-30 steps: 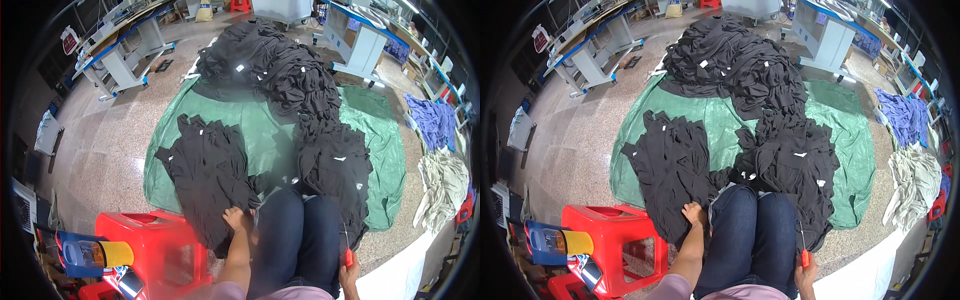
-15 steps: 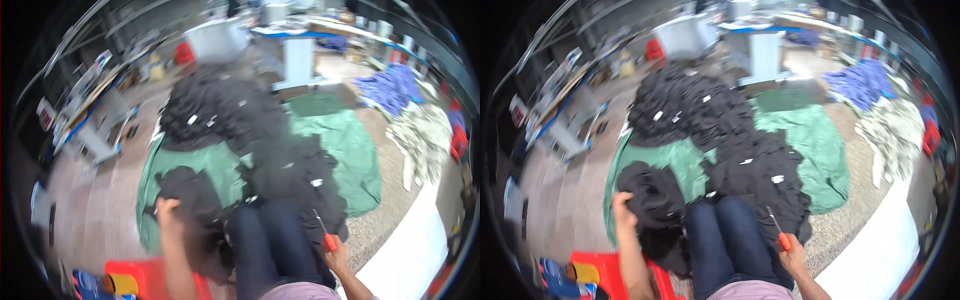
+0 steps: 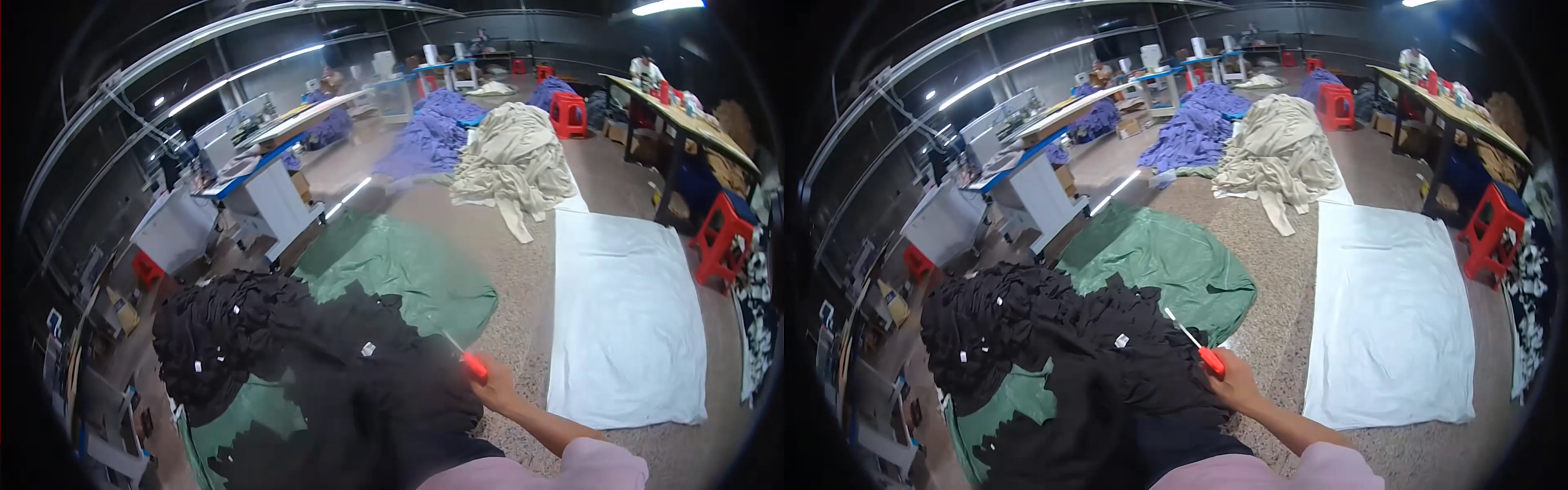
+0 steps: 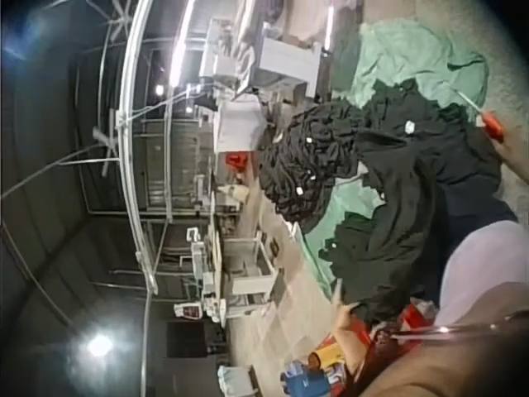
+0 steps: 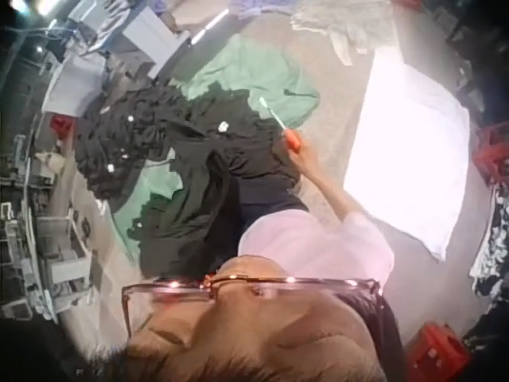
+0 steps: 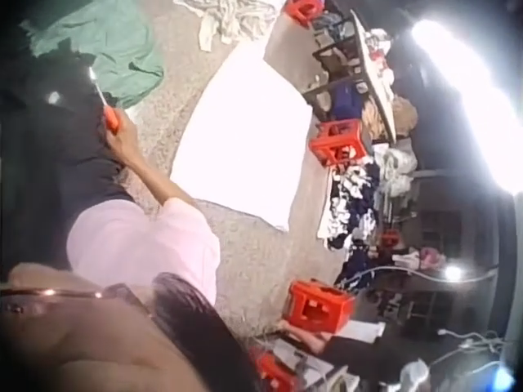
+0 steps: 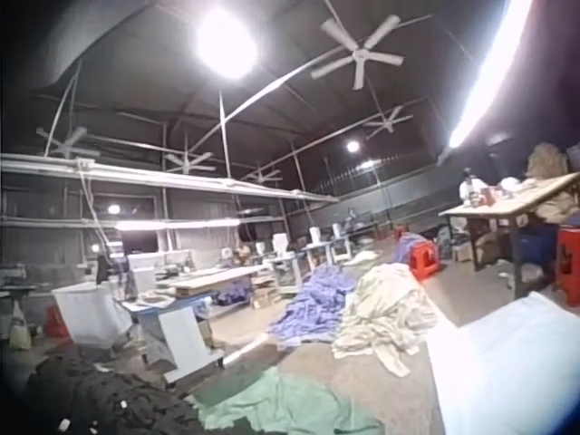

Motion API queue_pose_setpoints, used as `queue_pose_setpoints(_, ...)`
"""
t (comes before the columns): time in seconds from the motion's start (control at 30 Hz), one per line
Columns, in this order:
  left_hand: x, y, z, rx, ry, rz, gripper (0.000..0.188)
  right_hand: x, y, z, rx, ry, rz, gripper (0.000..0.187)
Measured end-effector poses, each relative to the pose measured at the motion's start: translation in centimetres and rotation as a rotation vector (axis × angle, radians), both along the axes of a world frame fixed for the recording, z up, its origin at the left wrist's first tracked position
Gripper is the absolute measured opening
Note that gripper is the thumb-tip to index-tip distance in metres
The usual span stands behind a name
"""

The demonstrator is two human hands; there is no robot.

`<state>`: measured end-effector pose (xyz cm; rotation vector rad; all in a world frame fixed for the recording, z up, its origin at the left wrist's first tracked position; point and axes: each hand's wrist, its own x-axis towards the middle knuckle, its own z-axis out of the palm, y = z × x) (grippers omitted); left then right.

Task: The recorder is using scissors to trim or cut pieces of black fabric in a manufacturing facility.

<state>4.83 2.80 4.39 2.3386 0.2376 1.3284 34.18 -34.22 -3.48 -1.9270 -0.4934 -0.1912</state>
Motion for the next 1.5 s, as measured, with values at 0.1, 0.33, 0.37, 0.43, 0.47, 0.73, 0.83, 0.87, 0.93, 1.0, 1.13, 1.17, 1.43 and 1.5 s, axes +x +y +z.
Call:
queue_pose_setpoints(0.1, -0.5, -3.1, -2.9, -0.069, 0.117, 0.006, 0.014, -1.1, 0.7, -1.1, -0.067, 0.006, 0.050, 0.029)
queue_pose_setpoints(0.33, -0.2, -9.2, -9.4, -0.278, 0.364, 0.042, 0.029, -6.0, 4.8, -2.9, -0.286, 0.114, 0.444, 0.053)
queue_pose_setpoints(0.37, -0.7, -9.4, -9.3, -0.301, 0.399, 0.058, 0.032, -7.3, 5.3, -2.0, -0.305, 0.139, 0.533, 0.055)
queue_pose_setpoints(0.43, -0.8, -8.5, -9.6, -0.413, 0.457, 0.046, 0.041, -9.2, 5.8, -1.9, -0.333, 0.085, 0.651, 0.058)
queue_pose_setpoints(0.47, 0.9, -9.6, -5.9, -0.400, 0.509, 0.115, 0.038, -9.8, 6.0, -2.1, -0.357, 0.028, 0.701, 0.058)
queue_pose_setpoints(0.73, 7.6, -2.1, -10.5, -0.271, 0.372, 0.242, 0.035, -11.1, 7.3, -2.8, -0.246, -0.262, 0.760, 0.070)
queue_pose_setpoints(0.83, 6.8, -0.7, -13.6, -0.016, 0.735, 0.439, 0.043, -11.9, 8.7, -1.6, -0.125, -0.294, 0.709, 0.046)
queue_pose_setpoints(0.87, 6.4, -0.9, -14.0, 0.001, 0.699, 0.462, 0.043, -12.0, 9.3, -3.9, -0.193, -0.274, 0.746, 0.053)
queue_pose_setpoints(0.93, 7.7, -1.7, -14.6, 0.056, 0.650, 0.449, 0.042, -10.9, 9.2, -6.5, -0.234, -0.274, 0.726, 0.054)
queue_pose_setpoints(1.0, 7.7, -2.0, -13.4, -0.023, 0.619, 0.394, 0.042, -10.8, 8.8, -8.0, -0.311, -0.173, 0.752, 0.070)
queue_pose_setpoints(1.13, 7.2, -1.2, -10.4, -0.528, 0.164, 0.220, 0.064, -9.3, 9.7, -5.8, -0.193, -0.049, 0.716, 0.068)
queue_pose_setpoints(1.17, 7.2, -0.6, -9.2, -0.453, 0.060, 0.084, 0.074, -9.0, 10.1, -3.8, -0.013, -0.096, 0.623, 0.066)
queue_pose_setpoints(1.43, 10.9, -5.4, 2.7, 0.034, -0.021, -0.063, 0.079, -2.9, 11.9, 5.5, 0.180, -0.191, 0.433, 0.051)
queue_pose_setpoints(1.5, 10.5, -4.6, 1.8, -0.008, -0.005, -0.048, 0.078, -2.1, 11.4, 5.8, 0.228, -0.228, 0.332, 0.046)
